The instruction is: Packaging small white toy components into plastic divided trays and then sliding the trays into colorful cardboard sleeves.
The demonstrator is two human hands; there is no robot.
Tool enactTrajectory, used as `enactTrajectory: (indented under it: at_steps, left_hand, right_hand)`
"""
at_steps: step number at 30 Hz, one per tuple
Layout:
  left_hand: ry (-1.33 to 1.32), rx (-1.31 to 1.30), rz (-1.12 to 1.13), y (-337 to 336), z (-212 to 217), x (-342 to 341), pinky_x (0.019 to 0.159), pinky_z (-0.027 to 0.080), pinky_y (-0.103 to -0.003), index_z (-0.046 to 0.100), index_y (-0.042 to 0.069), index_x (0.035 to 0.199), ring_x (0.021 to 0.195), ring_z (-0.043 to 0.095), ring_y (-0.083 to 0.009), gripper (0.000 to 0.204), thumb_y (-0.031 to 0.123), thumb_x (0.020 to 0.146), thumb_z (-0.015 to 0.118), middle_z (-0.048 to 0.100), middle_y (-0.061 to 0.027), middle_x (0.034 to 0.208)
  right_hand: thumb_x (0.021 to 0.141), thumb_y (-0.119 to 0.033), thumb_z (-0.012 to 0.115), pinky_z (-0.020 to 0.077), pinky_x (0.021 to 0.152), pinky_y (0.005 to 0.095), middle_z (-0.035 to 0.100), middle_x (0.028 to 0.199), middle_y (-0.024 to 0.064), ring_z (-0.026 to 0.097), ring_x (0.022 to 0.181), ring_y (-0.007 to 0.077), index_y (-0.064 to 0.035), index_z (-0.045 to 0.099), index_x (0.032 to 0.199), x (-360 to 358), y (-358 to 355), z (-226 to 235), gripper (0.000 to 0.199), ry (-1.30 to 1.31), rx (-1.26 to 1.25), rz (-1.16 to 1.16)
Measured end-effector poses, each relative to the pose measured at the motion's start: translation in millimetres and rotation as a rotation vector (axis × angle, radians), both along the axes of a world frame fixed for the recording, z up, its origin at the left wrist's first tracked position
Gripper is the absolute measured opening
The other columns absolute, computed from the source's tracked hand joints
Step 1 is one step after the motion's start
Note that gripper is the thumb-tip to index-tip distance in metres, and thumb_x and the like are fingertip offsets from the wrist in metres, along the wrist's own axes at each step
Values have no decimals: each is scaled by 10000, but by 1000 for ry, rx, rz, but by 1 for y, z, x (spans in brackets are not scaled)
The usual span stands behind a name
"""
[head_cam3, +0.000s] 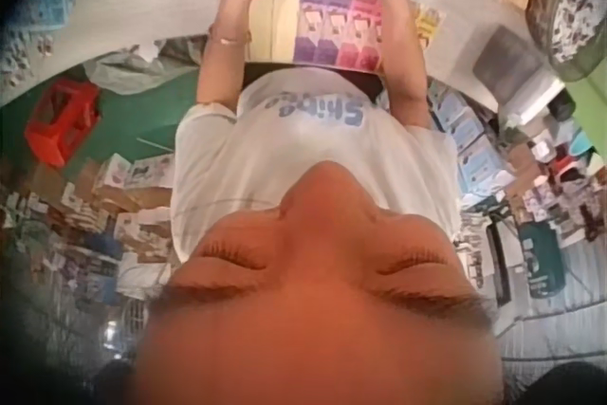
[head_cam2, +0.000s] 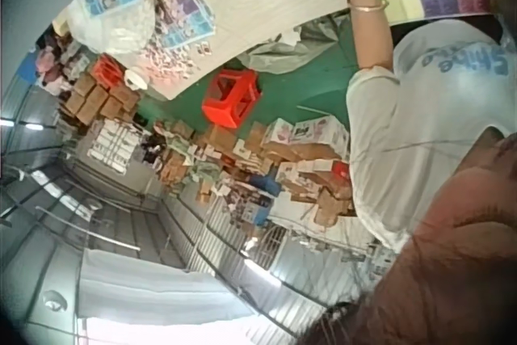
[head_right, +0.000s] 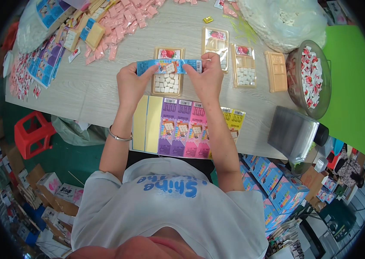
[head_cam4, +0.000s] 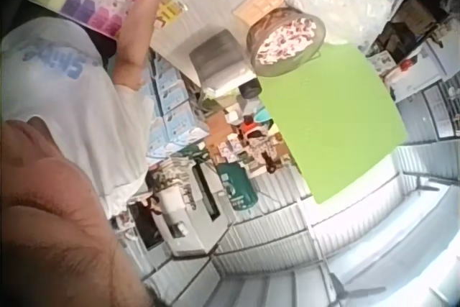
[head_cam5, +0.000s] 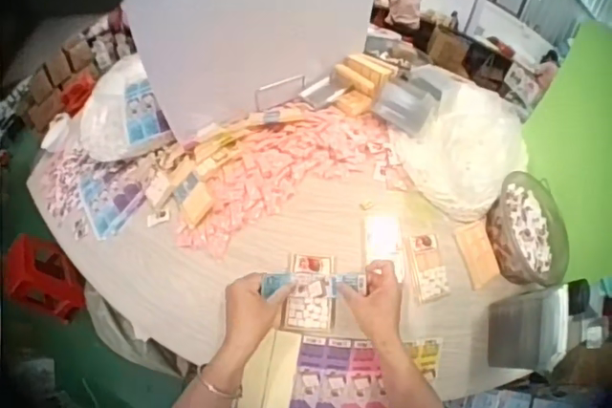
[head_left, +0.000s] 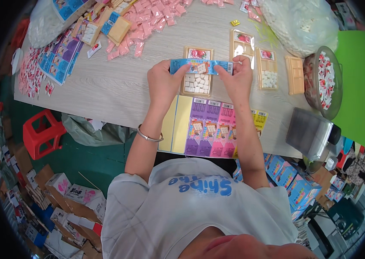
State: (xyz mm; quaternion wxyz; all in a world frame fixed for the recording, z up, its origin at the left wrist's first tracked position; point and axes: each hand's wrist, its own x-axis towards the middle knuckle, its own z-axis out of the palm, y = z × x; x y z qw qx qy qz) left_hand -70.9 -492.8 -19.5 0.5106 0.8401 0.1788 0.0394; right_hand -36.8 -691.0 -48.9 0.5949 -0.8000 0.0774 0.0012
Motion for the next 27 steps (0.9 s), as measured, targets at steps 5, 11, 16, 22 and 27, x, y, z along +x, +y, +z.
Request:
enactTrajectory:
  at_steps: [5, 11, 16, 22, 27]
  left_hand:
    - [71, 22, -11, 2, -3, 2, 515, 419, -282, 784, 4, 873, 555, 527, -51, 242, 237, 840, 842, 691, -31, 634]
    - [154, 159, -59, 4, -10, 9, 541, 470, -323, 783, 12, 858, 543, 611, -123, 259, 253, 802, 863, 704, -57, 640]
    - [10, 130, -40, -2, -30, 10, 601, 511, -315, 753, 7, 896, 618, 665, -139, 282, 247, 795, 861, 727, -76, 709]
    - [88, -10, -35, -14, -4, 10, 663, 542, -305, 706, -16, 986, 762, 698, -128, 317, 171, 786, 866, 729, -90, 862]
    - [-31, -478, 65, -13, -14, -1, 727, 576, -286, 605, -22, 1241, 897, 696, -138, 521, 66, 796, 861, 706, -113, 1066]
  right_hand:
    - [783, -6, 848, 428, 541, 215, 671, 779, 28, 587, 644, 54, -56, 487, 1093, -2, 6, 3, 478, -12, -99, -16]
    - [759, -120, 886, 427, 554, 291, 610, 717, 28, 537, 620, 106, -55, 532, 1090, -5, 12, 10, 489, -96, -387, -20]
    - [758, -138, 890, 441, 569, 315, 589, 714, 51, 534, 615, 146, -51, 538, 1091, -6, 14, 12, 492, -135, -375, -6]
    - [764, -131, 884, 460, 595, 305, 605, 747, 54, 559, 658, 136, -47, 540, 1111, -6, 9, 11, 496, -79, -329, -9]
    - [833, -92, 831, 523, 651, 275, 650, 870, 36, 622, 742, 111, -35, 561, 1200, -18, 10, 7, 460, -100, 21, -67]
